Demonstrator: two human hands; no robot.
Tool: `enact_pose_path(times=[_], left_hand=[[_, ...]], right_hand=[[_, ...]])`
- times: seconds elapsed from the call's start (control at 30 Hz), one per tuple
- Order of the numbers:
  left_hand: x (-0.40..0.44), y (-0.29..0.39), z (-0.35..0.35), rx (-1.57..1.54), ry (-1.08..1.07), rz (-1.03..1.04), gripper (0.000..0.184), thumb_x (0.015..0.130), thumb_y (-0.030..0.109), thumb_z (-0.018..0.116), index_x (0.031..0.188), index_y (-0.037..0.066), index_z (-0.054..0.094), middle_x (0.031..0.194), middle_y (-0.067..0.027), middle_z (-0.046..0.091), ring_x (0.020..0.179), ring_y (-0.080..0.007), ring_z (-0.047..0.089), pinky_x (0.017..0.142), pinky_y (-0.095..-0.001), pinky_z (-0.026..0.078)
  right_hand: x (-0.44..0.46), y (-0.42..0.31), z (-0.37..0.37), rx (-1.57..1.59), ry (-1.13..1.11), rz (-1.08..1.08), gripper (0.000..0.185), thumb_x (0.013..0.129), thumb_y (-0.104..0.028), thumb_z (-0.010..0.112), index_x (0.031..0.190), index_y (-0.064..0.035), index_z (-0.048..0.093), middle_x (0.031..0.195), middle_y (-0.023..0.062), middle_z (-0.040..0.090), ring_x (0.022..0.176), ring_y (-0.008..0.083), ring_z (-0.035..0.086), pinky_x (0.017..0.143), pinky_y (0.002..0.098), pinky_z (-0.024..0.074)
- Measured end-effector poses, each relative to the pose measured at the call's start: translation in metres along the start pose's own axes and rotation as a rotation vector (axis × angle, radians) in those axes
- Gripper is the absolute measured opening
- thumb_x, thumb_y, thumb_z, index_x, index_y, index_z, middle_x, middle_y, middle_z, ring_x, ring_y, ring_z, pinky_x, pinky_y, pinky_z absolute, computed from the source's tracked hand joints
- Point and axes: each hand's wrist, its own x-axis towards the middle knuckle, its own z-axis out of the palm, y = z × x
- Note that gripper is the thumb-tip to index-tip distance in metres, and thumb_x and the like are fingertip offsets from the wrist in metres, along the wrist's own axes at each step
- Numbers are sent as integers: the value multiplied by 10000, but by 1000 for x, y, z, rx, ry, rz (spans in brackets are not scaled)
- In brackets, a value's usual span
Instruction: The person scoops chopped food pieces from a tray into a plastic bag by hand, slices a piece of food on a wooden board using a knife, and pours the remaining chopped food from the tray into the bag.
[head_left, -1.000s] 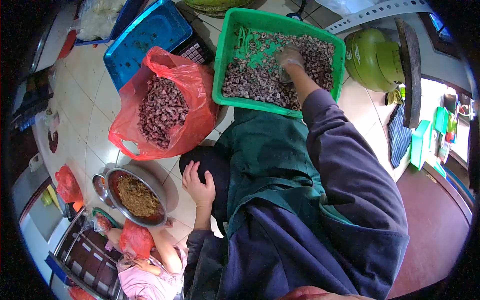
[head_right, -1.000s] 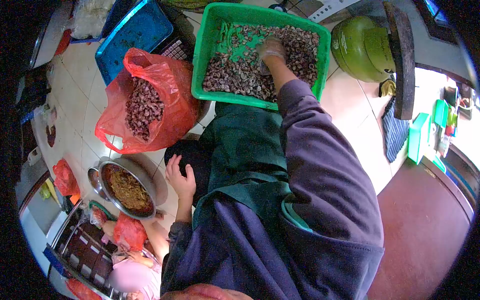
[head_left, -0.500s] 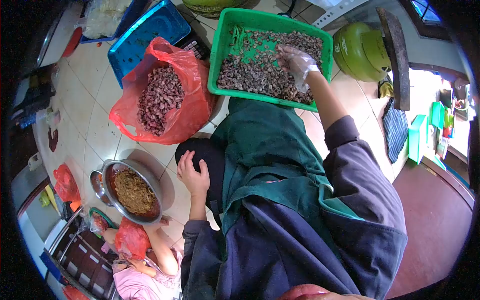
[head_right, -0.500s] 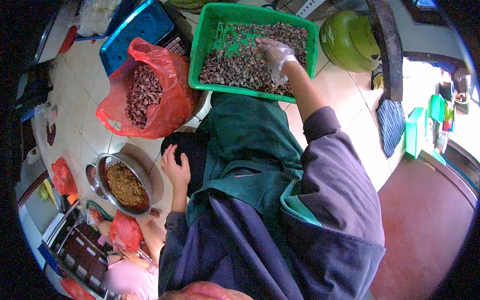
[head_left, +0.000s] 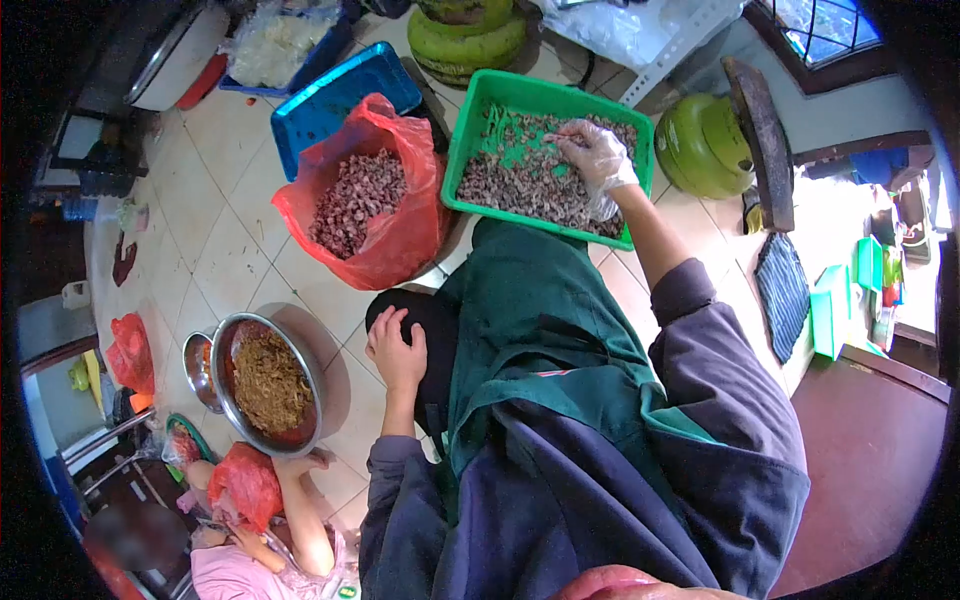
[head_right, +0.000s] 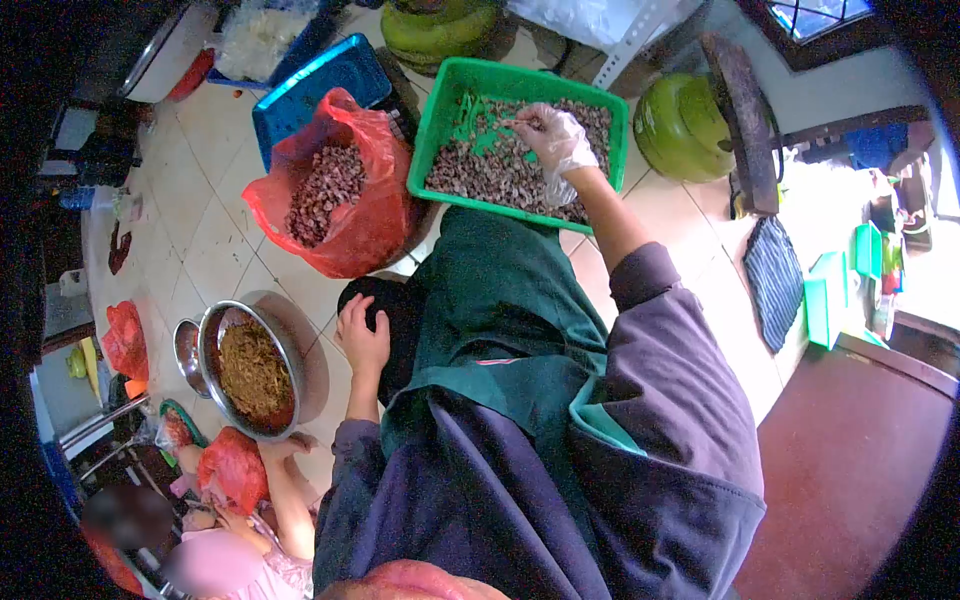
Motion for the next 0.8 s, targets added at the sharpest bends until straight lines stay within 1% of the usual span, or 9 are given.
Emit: enact_pose_path(times=[0.1,0.27,0.33,0.4,0.5,0.6,0.63,0.73,0.8], left_hand=[[-3,-3,-1,-25,7,-2,332,815,261,610,1123,138,604,1303,-58,507,1249,-279,410,1016,-490,292],[5,-11,5,-141,82,90,303,808,212,624,1100,129,612,1236,-73,560,1186,-289,473,987,-477,336],[23,0,4,-371,185,271,257,800,89,615,1055,65,620,1073,-132,623,979,-306,596,876,-402,455],[36,39,-17,-536,121,257,254,800,42,598,1053,27,615,1020,-150,628,920,-316,617,825,-371,487],[62,99,-40,-775,132,313,246,828,52,613,1069,3,604,994,-138,635,876,-235,633,790,-314,500],[94,151,-38,-1263,41,282,309,857,101,640,1133,-12,558,1026,-115,631,844,-138,613,751,-267,501],[97,168,-46,-1336,5,266,352,855,108,649,1164,-12,531,1046,-119,622,838,-128,606,742,-267,502],[110,203,-50,-1459,-81,224,450,842,129,678,1220,-10,477,1076,-131,597,808,-107,595,709,-267,506],[111,211,-50,-1475,-57,214,388,858,129,668,1190,8,508,1018,-80,597,773,-86,582,662,-242,497]], right_hand=[[6,-18,-8,7,63,-98,230,829,-187,683,1020,-61,659,879,122,691,788,202,657,707,309,511],[18,-3,-5,-93,-62,32,216,848,-206,663,1037,-102,664,917,107,697,819,209,663,733,323,510],[16,-12,-6,35,-40,52,209,856,-216,655,1037,-111,666,927,106,697,827,204,661,744,322,508],[12,-53,-24,25,-80,-41,234,854,-232,666,1040,-90,663,938,99,695,862,184,655,777,313,501],[16,-84,-37,121,-233,-108,199,909,-155,607,1074,-44,614,964,10,651,853,107,569,784,264,474],[12,-116,-46,228,-305,-230,219,886,-159,620,1071,-42,636,960,83,671,864,142,610,791,292,489],[8,-138,-54,107,-340,-269,219,887,-157,622,1065,-29,632,965,84,671,872,141,613,794,292,489],[6,-140,-48,257,-387,-294,215,889,-165,624,1056,-29,634,953,83,670,860,141,614,791,292,490],[0,-151,-50,197,-414,-288,216,888,-171,622,1052,-32,636,939,84,667,860,144,613,791,297,491]])
